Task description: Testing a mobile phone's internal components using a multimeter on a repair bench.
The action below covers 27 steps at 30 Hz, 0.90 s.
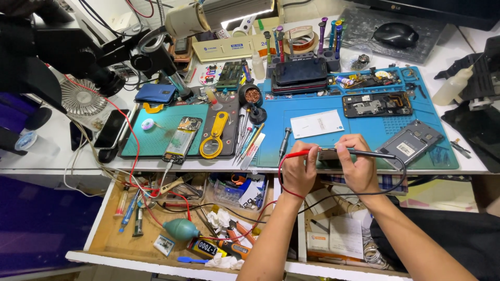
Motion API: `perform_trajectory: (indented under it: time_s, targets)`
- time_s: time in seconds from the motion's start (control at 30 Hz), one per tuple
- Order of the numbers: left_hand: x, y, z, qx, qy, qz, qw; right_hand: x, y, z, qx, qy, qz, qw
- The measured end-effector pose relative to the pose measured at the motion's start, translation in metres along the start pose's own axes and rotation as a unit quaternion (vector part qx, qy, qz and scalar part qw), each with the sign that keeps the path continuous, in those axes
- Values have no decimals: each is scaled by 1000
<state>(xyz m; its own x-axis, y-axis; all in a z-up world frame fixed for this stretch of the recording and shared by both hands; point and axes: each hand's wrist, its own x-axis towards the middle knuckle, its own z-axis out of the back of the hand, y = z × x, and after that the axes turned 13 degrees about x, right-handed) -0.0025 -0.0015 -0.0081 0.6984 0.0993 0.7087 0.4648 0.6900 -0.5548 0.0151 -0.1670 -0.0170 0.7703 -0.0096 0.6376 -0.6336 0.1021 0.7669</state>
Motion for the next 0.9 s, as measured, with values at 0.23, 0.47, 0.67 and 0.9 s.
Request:
perform_trajectory:
  time_s: [0.23,0.47,0.67,0.9]
  targets:
    - [9,-10,12,-20,11,-12,1000,0,8,0,-9,4,3,1000]
    - [9,-7,6,-27,-4,-28,999,3,15,-3,17,-3,7,1000]
    - [7,-1,4,-35,0,-26,999,3,14,-4,16,3,2,1000]
    - [7,-2,3,-25,-2,-23,999,3,14,-5,24,2,-11,1000]
